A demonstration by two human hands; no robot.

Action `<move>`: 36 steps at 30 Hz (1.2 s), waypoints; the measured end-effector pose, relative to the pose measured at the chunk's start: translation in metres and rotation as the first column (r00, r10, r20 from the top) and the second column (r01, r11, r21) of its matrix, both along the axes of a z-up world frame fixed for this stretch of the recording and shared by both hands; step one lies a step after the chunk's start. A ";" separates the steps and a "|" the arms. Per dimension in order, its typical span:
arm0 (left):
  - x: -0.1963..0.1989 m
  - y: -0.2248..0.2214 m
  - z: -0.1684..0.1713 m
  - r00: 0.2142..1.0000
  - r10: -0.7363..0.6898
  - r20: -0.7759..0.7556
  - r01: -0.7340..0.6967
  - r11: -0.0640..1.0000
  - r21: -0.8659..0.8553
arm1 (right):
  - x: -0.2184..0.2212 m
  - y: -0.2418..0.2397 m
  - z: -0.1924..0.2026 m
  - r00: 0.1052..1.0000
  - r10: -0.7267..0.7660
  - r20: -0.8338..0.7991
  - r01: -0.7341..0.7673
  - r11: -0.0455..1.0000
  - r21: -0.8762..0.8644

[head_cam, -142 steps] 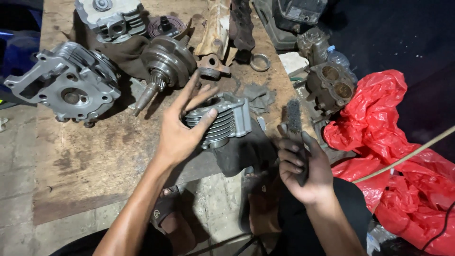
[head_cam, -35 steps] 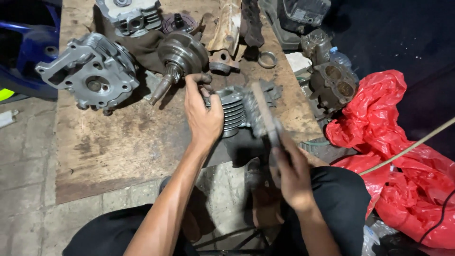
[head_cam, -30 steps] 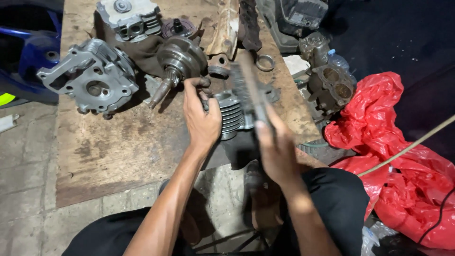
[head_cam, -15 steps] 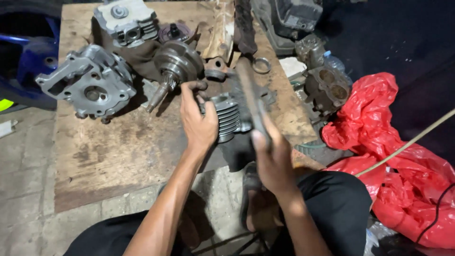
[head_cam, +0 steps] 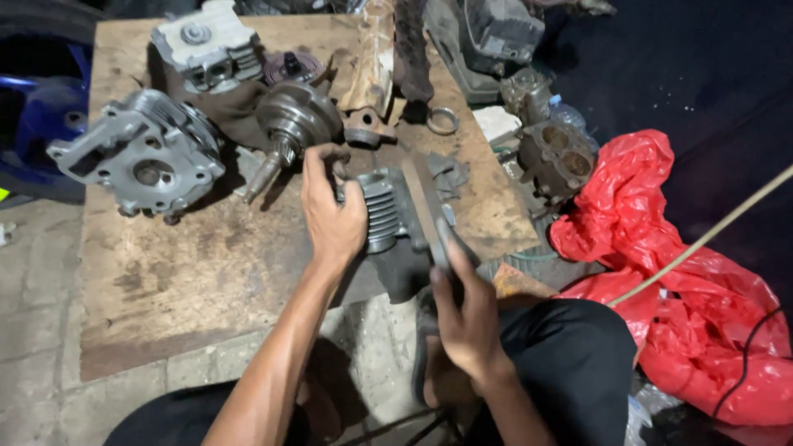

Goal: Cleaning a motorcycle cylinder block by scrubbing the cooling fins with a wire brush

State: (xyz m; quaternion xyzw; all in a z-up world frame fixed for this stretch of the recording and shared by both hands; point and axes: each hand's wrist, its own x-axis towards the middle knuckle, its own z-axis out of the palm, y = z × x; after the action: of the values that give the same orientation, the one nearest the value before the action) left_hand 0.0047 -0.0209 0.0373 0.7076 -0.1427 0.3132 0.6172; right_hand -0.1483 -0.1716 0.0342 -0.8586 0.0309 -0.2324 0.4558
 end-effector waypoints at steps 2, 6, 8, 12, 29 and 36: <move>-0.003 0.000 0.001 1.000 0.001 -0.009 -0.001 1.000 -0.002 | 0.010 0.017 0.046 0.997 -0.008 0.074 0.011 0.999 -0.045; 0.002 0.000 0.000 1.000 0.011 0.018 -0.011 1.000 0.011 | 0.057 0.026 0.047 0.984 -0.060 0.168 0.072 0.995 -0.070; 0.001 0.000 0.000 1.000 -0.002 0.017 0.002 1.000 0.023 | 0.046 0.027 0.043 0.984 -0.070 0.165 0.087 0.991 -0.098; 0.006 -0.005 -0.006 0.999 0.021 0.028 -0.021 1.000 0.008 | 0.020 0.029 0.034 0.983 -0.050 0.177 0.089 0.972 -0.216; 0.001 0.001 0.003 0.999 0.020 0.041 -0.020 1.000 0.000 | 0.013 0.017 -0.014 0.985 -0.018 0.170 0.057 0.972 -0.228; 0.002 -0.001 -0.001 0.999 0.004 0.038 -0.003 1.000 -0.017 | 0.024 0.031 0.050 0.991 -0.014 0.131 0.030 0.992 -0.120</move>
State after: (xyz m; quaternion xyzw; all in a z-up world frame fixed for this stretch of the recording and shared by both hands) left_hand 0.0064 -0.0216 0.0359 0.6965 -0.1504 0.3287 0.6198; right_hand -0.1242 -0.1406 0.0839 -0.8675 -0.0036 -0.2942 0.4011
